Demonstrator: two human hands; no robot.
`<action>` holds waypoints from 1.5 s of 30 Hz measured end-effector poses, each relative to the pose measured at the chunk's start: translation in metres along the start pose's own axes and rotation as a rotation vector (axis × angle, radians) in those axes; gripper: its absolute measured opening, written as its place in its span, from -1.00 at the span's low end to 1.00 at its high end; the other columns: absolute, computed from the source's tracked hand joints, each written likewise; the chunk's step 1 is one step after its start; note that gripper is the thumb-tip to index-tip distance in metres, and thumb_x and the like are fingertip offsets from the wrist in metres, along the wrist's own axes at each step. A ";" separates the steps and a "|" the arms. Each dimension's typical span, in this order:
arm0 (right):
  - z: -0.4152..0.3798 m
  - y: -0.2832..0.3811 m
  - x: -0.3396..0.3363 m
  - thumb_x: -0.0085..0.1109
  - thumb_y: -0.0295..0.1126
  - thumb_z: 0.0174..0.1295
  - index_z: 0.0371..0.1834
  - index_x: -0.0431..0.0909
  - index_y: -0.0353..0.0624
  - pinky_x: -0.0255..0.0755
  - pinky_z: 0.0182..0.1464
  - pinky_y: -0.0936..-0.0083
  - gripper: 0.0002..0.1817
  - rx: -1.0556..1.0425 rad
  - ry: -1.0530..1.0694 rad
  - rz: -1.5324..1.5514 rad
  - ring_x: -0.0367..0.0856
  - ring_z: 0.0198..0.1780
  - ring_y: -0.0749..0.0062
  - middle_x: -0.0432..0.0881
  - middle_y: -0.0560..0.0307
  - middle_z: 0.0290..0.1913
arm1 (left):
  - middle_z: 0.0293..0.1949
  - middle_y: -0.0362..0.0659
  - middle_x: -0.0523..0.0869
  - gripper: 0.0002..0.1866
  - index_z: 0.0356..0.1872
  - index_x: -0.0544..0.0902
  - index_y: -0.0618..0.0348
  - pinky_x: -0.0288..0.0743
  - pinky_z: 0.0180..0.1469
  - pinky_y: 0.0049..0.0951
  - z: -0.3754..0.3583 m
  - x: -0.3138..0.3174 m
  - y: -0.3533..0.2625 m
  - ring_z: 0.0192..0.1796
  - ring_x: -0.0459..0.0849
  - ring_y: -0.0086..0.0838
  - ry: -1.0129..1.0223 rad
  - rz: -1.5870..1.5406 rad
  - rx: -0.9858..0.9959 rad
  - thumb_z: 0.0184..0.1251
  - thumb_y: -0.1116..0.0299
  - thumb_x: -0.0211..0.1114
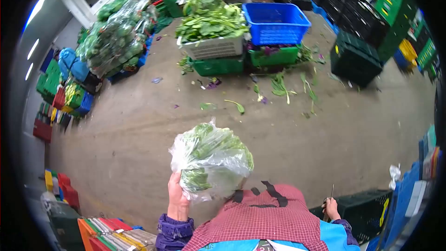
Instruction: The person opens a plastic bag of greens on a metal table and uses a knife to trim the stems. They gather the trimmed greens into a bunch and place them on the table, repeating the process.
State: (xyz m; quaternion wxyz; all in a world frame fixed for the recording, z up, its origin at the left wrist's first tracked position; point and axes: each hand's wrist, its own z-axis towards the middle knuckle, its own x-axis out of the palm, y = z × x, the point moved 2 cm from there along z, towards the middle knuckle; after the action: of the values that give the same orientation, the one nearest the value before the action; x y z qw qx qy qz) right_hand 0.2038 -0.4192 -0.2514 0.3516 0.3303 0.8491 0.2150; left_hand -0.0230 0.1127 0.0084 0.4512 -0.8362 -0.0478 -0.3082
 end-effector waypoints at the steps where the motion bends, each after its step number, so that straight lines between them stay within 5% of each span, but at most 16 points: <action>1: 0.001 0.019 -0.041 -0.17 -0.30 0.36 -0.26 0.43 -0.35 0.43 -0.64 0.45 -0.71 -0.062 -0.007 -0.122 0.58 -0.59 0.33 0.58 -0.01 -0.50 | -0.05 0.04 0.61 -0.65 0.06 0.42 0.40 0.57 -0.01 -0.24 0.003 -0.003 0.026 -0.08 0.65 -0.23 -0.033 -0.045 -0.010 0.36 0.39 -0.10; 5: 0.047 0.066 -0.029 -0.11 -0.27 0.30 -0.32 0.51 -0.31 0.52 -0.41 0.31 -0.70 -0.195 0.129 -0.464 0.64 -0.52 0.21 0.64 -0.06 -0.49 | -0.05 0.01 0.60 -0.67 0.06 0.42 0.36 0.57 -0.05 -0.26 0.026 -0.024 0.009 -0.10 0.65 -0.27 -0.202 -0.023 0.128 0.35 0.42 -0.08; 6: 0.045 0.108 -0.019 -0.06 -0.25 0.26 -0.33 0.54 -0.30 0.53 -0.32 0.30 -0.69 -0.068 0.170 -0.514 0.65 -0.50 0.18 0.65 -0.08 -0.48 | -0.09 0.00 0.62 -0.68 0.04 0.43 0.36 0.58 -0.10 -0.28 0.035 -0.017 -0.006 -0.13 0.66 -0.29 -0.266 -0.053 0.133 0.33 0.44 -0.08; 9: 0.093 0.193 0.033 -0.04 -0.24 0.22 -0.31 0.55 -0.30 0.54 -0.33 0.33 -0.69 -0.150 0.290 -0.813 0.65 -0.50 0.21 0.65 -0.06 -0.49 | -0.12 0.01 0.63 -0.68 0.03 0.45 0.36 0.59 -0.13 -0.30 0.081 -0.056 -0.041 -0.16 0.67 -0.29 -0.399 -0.056 0.256 0.31 0.44 -0.07; 14: 0.196 0.326 0.124 0.07 -0.20 0.16 -0.28 0.56 -0.31 0.54 -0.25 0.27 -0.67 -0.077 0.322 -0.811 0.67 -0.38 0.15 0.67 -0.04 -0.43 | -0.14 0.02 0.63 -0.64 0.03 0.46 0.37 0.59 -0.12 -0.28 0.139 -0.088 -0.098 -0.18 0.67 -0.25 -0.449 -0.108 0.307 0.29 0.38 -0.05; 17: 0.268 0.396 0.208 0.06 -0.20 0.16 -0.29 0.58 -0.25 0.51 -0.19 0.21 -0.69 -0.381 0.299 -0.905 0.66 -0.31 0.07 0.66 -0.07 -0.43 | -0.13 0.03 0.63 -0.62 0.04 0.45 0.37 0.59 -0.12 -0.28 0.167 -0.101 -0.144 -0.18 0.66 -0.24 -0.539 -0.148 0.371 0.30 0.33 -0.05; 20: 0.280 0.548 0.287 0.05 -0.15 0.16 -0.26 0.54 -0.20 0.45 -0.14 0.10 -0.68 -0.651 0.262 -0.921 0.60 -0.20 -0.07 0.64 -0.14 -0.35 | -0.06 0.04 0.57 -0.55 0.09 0.39 0.36 0.50 -0.05 -0.27 0.194 -0.103 -0.171 -0.09 0.58 -0.24 -0.652 -0.138 0.414 0.31 0.22 -0.02; 26: 0.290 0.758 0.415 0.07 -0.17 0.19 -0.25 0.48 -0.22 0.43 -0.14 0.08 -0.69 -0.745 0.316 -0.810 0.58 -0.17 -0.12 0.61 -0.19 -0.32 | 0.16 0.07 0.36 -0.33 0.23 0.23 0.32 0.25 0.19 -0.26 0.290 -0.100 -0.234 0.16 0.35 -0.20 -0.728 0.441 0.379 0.27 -0.03 0.03; 29: 0.299 0.786 0.458 0.08 -0.17 0.17 -0.22 0.50 -0.20 0.46 -0.11 0.10 -0.70 -0.690 0.271 -0.909 0.58 -0.14 -0.10 0.62 -0.18 -0.26 | 0.27 0.08 0.26 -0.20 0.31 0.15 0.30 0.12 0.31 -0.25 0.351 -0.109 -0.279 0.29 0.24 -0.19 -0.661 0.737 0.354 0.26 -0.15 0.06; 31: 0.310 0.780 0.475 0.10 -0.15 0.15 -0.20 0.52 -0.17 0.46 -0.08 0.10 -0.68 -0.689 0.333 -1.034 0.58 -0.12 -0.10 0.63 -0.17 -0.24 | 0.20 0.10 0.32 -0.24 0.28 0.19 0.34 0.14 0.29 -0.22 0.392 -0.130 -0.296 0.24 0.30 -0.18 -0.630 0.546 0.406 0.27 -0.09 0.08; 34: 0.295 0.824 0.498 0.10 -0.12 0.14 -0.16 0.54 -0.12 0.46 -0.04 0.10 -0.67 -0.570 0.469 -1.124 0.57 -0.07 -0.06 0.62 -0.15 -0.17 | 0.20 0.09 0.33 -0.40 0.27 0.21 0.36 0.13 0.29 -0.22 0.456 -0.122 -0.341 0.25 0.28 -0.15 -0.658 0.494 0.331 0.26 0.23 0.04; 39: 0.307 0.900 0.552 0.08 -0.12 0.15 -0.15 0.55 -0.09 0.46 -0.02 0.13 -0.67 -0.417 0.401 -1.059 0.58 -0.04 -0.02 0.62 -0.10 -0.14 | 0.20 0.12 0.32 -0.37 0.28 0.20 0.38 0.05 0.32 -0.23 0.567 -0.102 -0.425 0.27 0.25 -0.12 -0.636 0.814 0.329 0.15 0.37 0.04; 41: 0.325 0.928 0.583 0.07 -0.09 0.15 -0.15 0.56 -0.06 0.46 -0.03 0.12 -0.66 -0.450 0.394 -1.087 0.58 -0.06 -0.01 0.63 -0.07 -0.16 | 0.16 0.09 0.39 -0.46 0.21 0.32 0.35 0.23 0.21 -0.26 0.625 -0.127 -0.446 0.21 0.34 -0.14 -0.617 0.752 0.461 0.15 0.43 0.06; 45: 0.373 0.986 0.658 0.05 -0.06 0.17 -0.12 0.55 -0.06 0.46 -0.06 0.15 -0.64 -0.519 0.477 -1.062 0.59 -0.08 0.01 0.64 -0.07 -0.18 | 0.12 0.08 0.42 -0.48 0.19 0.33 0.35 0.28 0.16 -0.25 0.743 -0.109 -0.500 0.16 0.38 -0.15 -0.636 0.776 0.483 0.17 0.40 0.06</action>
State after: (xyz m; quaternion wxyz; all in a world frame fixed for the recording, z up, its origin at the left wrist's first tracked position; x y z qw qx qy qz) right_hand 0.5321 0.7788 -0.2077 0.2800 -0.2886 0.8724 0.2779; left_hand 0.0605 1.0106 0.0103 0.6737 -0.7172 0.0603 0.1678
